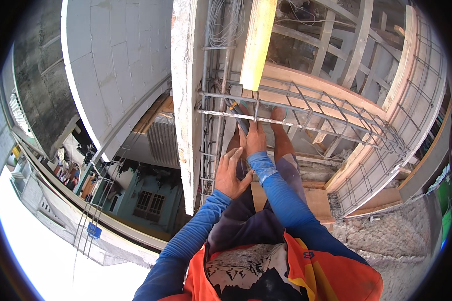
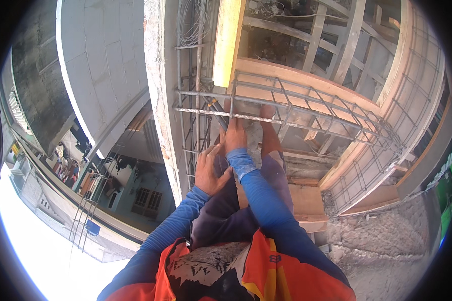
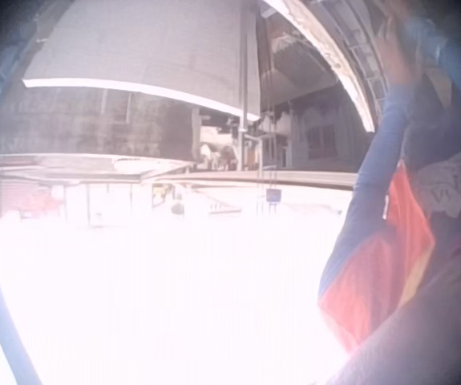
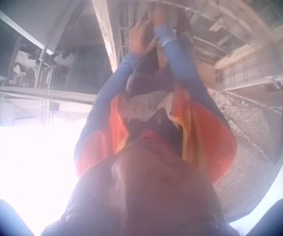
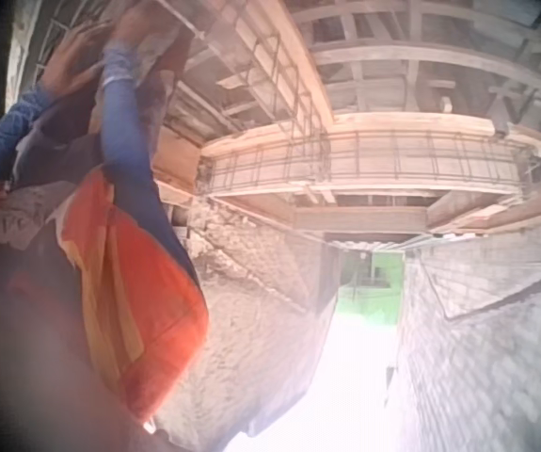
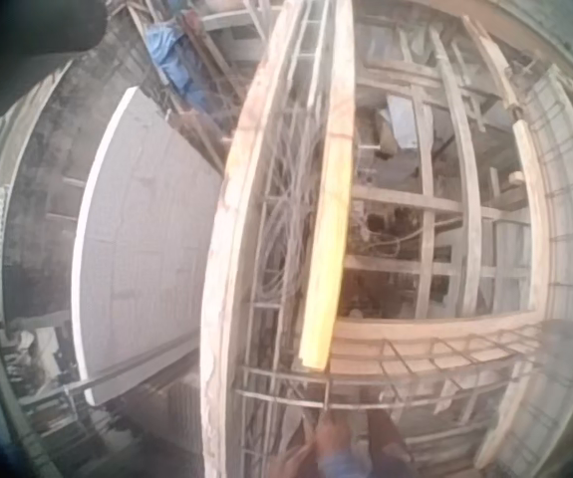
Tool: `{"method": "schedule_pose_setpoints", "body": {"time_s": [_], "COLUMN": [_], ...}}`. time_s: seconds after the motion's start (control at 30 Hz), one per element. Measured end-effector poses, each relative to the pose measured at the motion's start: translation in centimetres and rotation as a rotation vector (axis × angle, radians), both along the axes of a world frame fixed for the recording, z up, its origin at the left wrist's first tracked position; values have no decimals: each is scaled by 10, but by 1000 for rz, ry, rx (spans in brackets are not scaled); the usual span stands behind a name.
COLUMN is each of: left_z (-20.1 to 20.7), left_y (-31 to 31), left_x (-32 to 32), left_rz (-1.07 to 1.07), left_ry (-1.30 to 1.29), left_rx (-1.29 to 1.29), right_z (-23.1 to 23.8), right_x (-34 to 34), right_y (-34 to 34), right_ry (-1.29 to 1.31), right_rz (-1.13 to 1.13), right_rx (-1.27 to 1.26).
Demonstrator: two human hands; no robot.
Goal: The person uses pliers to twist wire ties around intersecting rebar rods, securing the grid structure. They then walk across wooden planks and reposition a wooden board within the construction framework.
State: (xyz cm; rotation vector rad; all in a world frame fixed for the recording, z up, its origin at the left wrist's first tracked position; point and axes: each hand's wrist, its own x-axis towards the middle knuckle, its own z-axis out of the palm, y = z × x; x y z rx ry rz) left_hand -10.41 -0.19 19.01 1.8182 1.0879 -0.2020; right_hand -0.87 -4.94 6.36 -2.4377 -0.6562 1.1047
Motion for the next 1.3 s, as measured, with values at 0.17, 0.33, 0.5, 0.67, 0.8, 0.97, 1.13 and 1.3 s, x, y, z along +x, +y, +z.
{"method": "schedule_pose_setpoints", "body": {"time_s": [0.17,0.33,0.5,0.67,0.8,0.97,1.13,1.3], "left_z": [0,16,18,25,27,10,-5,-8], "left_y": [1,22,28,19,20,14,6,6], "left_x": [-7,16,40,61,69,57,48,41], "left_rz": [0,-38,-4,58,82,-1,-102,-102], "left_ry": [-16,-99,-131,-148,-141,-99,-76,-76], "left_rx": [-11,14,16,0,55,69,96,111], "right_z": [3,21,16,11,8,-2,-47,-30], "right_x": [-3,36,42,51,47,31,14,13], "right_y": [2,19,15,10,14,5,-10,-5], "right_ry": [13,153,176,370,416,376,52,289], "right_rz": [45,93,90,57,47,-15,51,-28], "right_rx": [-28,-145,-83,-66,-116,-108,60,-50]}}
